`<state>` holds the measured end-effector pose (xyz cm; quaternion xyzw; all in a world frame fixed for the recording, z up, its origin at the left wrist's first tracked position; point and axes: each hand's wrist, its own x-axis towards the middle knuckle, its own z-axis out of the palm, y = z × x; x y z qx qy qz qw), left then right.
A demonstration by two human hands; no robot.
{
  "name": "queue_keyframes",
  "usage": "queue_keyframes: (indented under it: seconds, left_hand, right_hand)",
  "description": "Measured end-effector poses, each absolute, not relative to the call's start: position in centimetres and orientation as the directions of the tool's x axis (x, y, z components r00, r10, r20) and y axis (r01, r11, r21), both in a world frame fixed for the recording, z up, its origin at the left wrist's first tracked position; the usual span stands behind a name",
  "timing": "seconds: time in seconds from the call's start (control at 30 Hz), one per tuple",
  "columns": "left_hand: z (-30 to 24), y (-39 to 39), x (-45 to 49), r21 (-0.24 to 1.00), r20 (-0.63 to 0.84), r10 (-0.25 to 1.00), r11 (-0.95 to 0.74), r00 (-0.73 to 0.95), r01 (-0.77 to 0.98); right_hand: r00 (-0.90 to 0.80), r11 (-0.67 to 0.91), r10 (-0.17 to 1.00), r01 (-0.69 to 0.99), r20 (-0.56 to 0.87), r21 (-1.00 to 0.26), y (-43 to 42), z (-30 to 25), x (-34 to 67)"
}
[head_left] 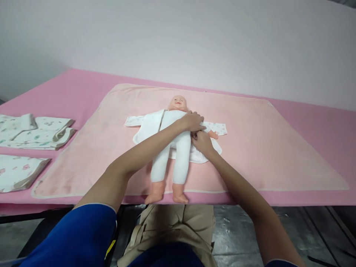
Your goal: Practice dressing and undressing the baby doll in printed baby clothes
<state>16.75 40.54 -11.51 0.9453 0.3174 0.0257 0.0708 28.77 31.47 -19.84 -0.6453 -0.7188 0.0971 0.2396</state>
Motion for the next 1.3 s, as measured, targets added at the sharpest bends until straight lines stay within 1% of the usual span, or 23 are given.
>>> queue_keyframes:
  seconds: [0.07, 0.13, 0.17, 0.23, 0.3, 0.37, 0.4, 0.47, 0.57, 0.63, 0.8, 0.87, 0.97, 1.07, 1.17, 1.23, 1.3]
  left_hand:
    - [-11.8, 40.8, 15.8, 0.195, 0.136, 0.659, -0.750, 0.740, 0.632]
    - [-11.9, 40.7, 14.4, 0.280, 0.277, 0.714, -0.700, 0.643, 0.657]
    - [-11.9, 40.7, 13.8, 0.323, 0.319, 0.734, -0.679, 0.599, 0.659]
    - [-11.8, 40.4, 13.0, 0.381, 0.353, 0.754, -0.657, 0.555, 0.651]
    - [-11.6, 40.2, 12.8, 0.389, 0.359, 0.752, -0.659, 0.552, 0.644]
    - [-11.6, 40.1, 13.0, 0.369, 0.359, 0.741, -0.671, 0.567, 0.643]
    - [-11.7, 40.1, 13.2, 0.354, 0.360, 0.730, -0.683, 0.580, 0.639]
    - [-11.9, 40.1, 13.6, 0.322, 0.353, 0.704, -0.710, 0.616, 0.627]
    - [-11.9, 40.3, 13.8, 0.297, 0.315, 0.668, -0.744, 0.674, 0.599]
    - [-11.6, 40.5, 13.5, 0.317, 0.300, 0.662, -0.748, 0.687, 0.583]
    - [-10.9, 40.8, 12.0, 0.425, 0.257, 0.658, -0.735, 0.708, 0.528]
    - [-11.0, 41.0, 12.0, 0.422, 0.235, 0.649, -0.739, 0.723, 0.526]
    - [-11.3, 41.4, 13.0, 0.370, 0.194, 0.633, -0.754, 0.749, 0.542]
    - [-11.7, 42.0, 13.8, 0.373, 0.176, 0.668, -0.725, 0.723, 0.579]
    - [-12.1, 42.4, 14.0, 0.396, 0.236, 0.706, -0.697, 0.668, 0.597]
    - [-12.4, 42.4, 14.1, 0.396, 0.284, 0.722, -0.688, 0.631, 0.608]
    - [-12.7, 42.2, 14.4, 0.381, 0.302, 0.732, -0.679, 0.610, 0.627]
  right_hand:
    - [-0.009, 0.130, 0.960, 0.901, 0.281, -0.413, 31.1, -20.0, 29.1]
    - [0.046, 0.086, 0.939, 0.928, 0.342, -0.362, 30.8, -20.1, 29.6]
    - [0.075, 0.051, 0.934, 0.939, 0.349, -0.340, 30.8, -20.0, 30.0]
    - [0.124, -0.028, 0.946, 0.952, 0.300, -0.305, 31.0, -19.7, 30.8]
    - [0.134, -0.068, 0.961, 0.963, 0.241, -0.262, 31.3, -19.1, 31.7]
    - [0.133, -0.074, 0.960, 0.969, 0.245, -0.235, 31.5, -18.3, 32.5]
    - [0.151, -0.084, 0.953, 0.965, 0.264, -0.247, 31.6, -17.8, 33.0]
    - [0.228, -0.130, 0.934, 0.934, 0.275, -0.332, 31.8, -16.8, 33.8]
    - [0.323, -0.192, 0.917, 0.870, 0.232, -0.455, 32.1, -15.7, 34.6]
    - [0.350, -0.205, 0.910, 0.847, 0.222, -0.491, 32.5, -15.4, 34.8]
    - [0.417, -0.267, 0.893, 0.796, 0.171, -0.544, 33.6, -15.1, 34.8]
    - [0.414, -0.254, 0.892, 0.793, 0.184, -0.554, 33.6, -14.9, 34.6]
    - [0.358, -0.166, 0.893, 0.825, 0.272, -0.541, 33.0, -14.6, 34.2]
    - [0.283, -0.082, 0.888, 0.873, 0.363, -0.480, 32.0, -14.5, 34.1]
    - [0.246, -0.055, 0.884, 0.899, 0.398, -0.435, 31.1, -14.4, 34.2]
    - [0.233, -0.050, 0.888, 0.907, 0.397, -0.419, 30.7, -14.2, 34.3]
    - [0.223, -0.048, 0.895, 0.909, 0.386, -0.415, 30.5, -13.8, 34.1]
